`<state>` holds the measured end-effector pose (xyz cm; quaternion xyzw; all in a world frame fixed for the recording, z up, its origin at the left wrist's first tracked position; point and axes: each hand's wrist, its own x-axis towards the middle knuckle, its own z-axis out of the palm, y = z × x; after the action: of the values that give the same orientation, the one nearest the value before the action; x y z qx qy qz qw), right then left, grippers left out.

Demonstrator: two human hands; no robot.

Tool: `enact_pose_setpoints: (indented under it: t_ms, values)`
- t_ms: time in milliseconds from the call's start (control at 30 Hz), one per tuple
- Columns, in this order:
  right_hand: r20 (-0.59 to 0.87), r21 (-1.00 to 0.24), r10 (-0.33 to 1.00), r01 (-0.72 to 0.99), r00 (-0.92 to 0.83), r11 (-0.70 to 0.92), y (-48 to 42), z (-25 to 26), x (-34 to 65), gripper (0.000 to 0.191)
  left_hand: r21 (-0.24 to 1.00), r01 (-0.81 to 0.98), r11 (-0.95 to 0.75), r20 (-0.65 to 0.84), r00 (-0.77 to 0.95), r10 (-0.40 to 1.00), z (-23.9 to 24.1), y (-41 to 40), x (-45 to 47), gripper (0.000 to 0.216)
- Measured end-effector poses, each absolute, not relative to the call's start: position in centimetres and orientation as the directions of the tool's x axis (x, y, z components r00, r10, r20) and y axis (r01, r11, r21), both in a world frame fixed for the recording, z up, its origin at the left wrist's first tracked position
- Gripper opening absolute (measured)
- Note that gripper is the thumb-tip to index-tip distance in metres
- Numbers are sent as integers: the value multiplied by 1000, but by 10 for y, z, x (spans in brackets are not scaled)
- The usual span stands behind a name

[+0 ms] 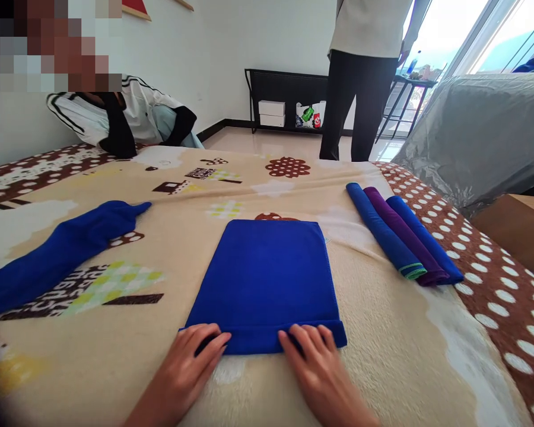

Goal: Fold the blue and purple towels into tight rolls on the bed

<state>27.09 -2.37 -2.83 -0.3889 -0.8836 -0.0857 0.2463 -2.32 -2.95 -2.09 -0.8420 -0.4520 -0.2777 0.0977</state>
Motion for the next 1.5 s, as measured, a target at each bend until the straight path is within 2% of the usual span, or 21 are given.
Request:
enact_pose_setpoints:
  t_ms: [100, 167, 367, 533, 667, 733, 833, 967, 1000, 1067, 1167, 1233, 1333, 1500]
  values:
    - [428, 46, 683, 769, -592, 638, -29, -39, 329, 45, 75, 783, -617, 484, 512, 709, -18, -35, -70, 38]
    - [406, 56, 709, 790, -577, 611, -33, -43, 355, 47, 83, 784, -615, 457, 518, 723, -18, -39, -90, 44]
    - [450, -93, 767, 830, -458, 550, -26, -44, 357, 46, 93, 849, -520, 512, 407, 756, -21, -35, -95, 36]
    - [510, -14, 709, 819, -487, 573, -9, -37, 358, 30, 161, 820, -550, 522, 402, 752, -11, -27, -92, 30]
    - [459, 43, 655, 752, -600, 658, -12, -19, 374, 29, 229, 788, -572, 512, 402, 759, 1, -38, -100, 35]
    - [409, -3, 659, 721, -631, 693, -19, -6, 377, 29, 268, 778, -569, 496, 395, 773, 5, -48, -104, 37]
    - [330, -173, 716, 707, -615, 686, -32, 10, 377, 31, 335, 758, -560, 443, 399, 803, 7, -61, -109, 31]
    - [308, -354, 828, 751, -468, 557, -37, 5, 369, 26, 484, 803, -348, 362, 178, 915, -8, -62, -105, 19]
    - [311, -367, 853, 775, -420, 515, -35, 0, 365, 24, 470, 835, -286, 366, 110, 924, -13, -59, -99, 18]
    - [359, -314, 879, 847, -313, 429, -33, -14, 350, 22, 338, 919, -203, 446, 33, 894, -21, -53, -82, 16]
    - [552, -116, 800, 928, -236, 354, -38, -30, 307, 25, 124, 978, -170, 634, 53, 771, -24, -50, -37, 20]
    - [625, -14, 727, 927, -285, 376, -48, -34, 270, 34, 105, 943, -316, 681, 164, 714, -22, -53, -2, 27]
    - [616, 46, 713, 919, -334, 391, -58, -30, 232, 42, 146, 812, -564, 675, 335, 658, -20, -56, 34, 30]
    - [541, 23, 745, 892, -390, 451, -51, -31, 278, 36, 86, 773, -628, 610, 458, 647, -22, -51, 2, 37]
